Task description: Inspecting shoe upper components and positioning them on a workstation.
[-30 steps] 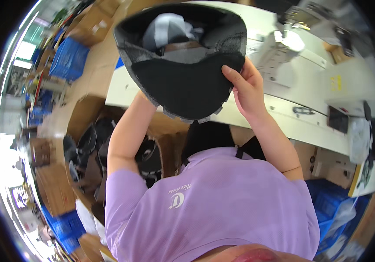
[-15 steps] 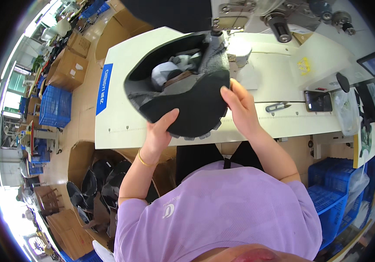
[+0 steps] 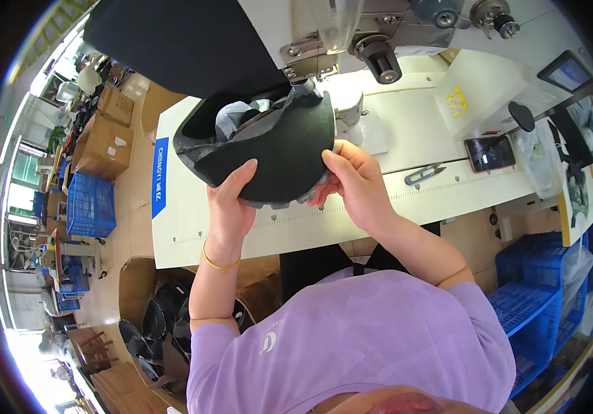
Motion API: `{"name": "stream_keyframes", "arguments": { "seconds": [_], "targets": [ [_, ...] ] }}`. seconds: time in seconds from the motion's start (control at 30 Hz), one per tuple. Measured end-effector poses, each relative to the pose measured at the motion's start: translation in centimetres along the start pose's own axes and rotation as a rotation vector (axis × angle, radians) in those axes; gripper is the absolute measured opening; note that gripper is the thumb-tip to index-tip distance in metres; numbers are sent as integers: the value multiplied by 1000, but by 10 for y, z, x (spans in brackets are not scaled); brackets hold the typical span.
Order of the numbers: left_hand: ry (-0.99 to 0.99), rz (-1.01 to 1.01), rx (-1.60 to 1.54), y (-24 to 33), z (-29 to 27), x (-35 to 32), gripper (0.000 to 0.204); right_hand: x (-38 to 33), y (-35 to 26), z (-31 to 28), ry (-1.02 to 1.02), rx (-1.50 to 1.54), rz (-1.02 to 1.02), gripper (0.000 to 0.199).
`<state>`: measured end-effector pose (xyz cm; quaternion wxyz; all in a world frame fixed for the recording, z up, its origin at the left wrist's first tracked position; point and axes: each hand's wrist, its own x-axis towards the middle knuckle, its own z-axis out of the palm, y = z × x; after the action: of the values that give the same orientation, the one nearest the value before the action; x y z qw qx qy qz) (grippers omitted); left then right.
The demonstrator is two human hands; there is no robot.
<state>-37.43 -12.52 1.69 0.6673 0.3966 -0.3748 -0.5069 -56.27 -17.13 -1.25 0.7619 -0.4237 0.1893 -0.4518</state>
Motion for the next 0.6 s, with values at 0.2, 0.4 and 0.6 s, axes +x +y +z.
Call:
{"name": "stream_keyframes", "arguments": {
  "seconds": [0.2, 0.4, 0.6],
  "targets": [
    [25, -24, 10, 0, 0, 0, 27, -2, -1, -1, 3, 13, 11, 19],
    [-17, -38, -14, -4, -1, -1, 29, -2, 0, -2, 14, -6, 6, 21],
    [-67, -50, -79, -15, -6, -6, 35, -5, 1, -5, 28, -61, -21, 24]
  ]
}}
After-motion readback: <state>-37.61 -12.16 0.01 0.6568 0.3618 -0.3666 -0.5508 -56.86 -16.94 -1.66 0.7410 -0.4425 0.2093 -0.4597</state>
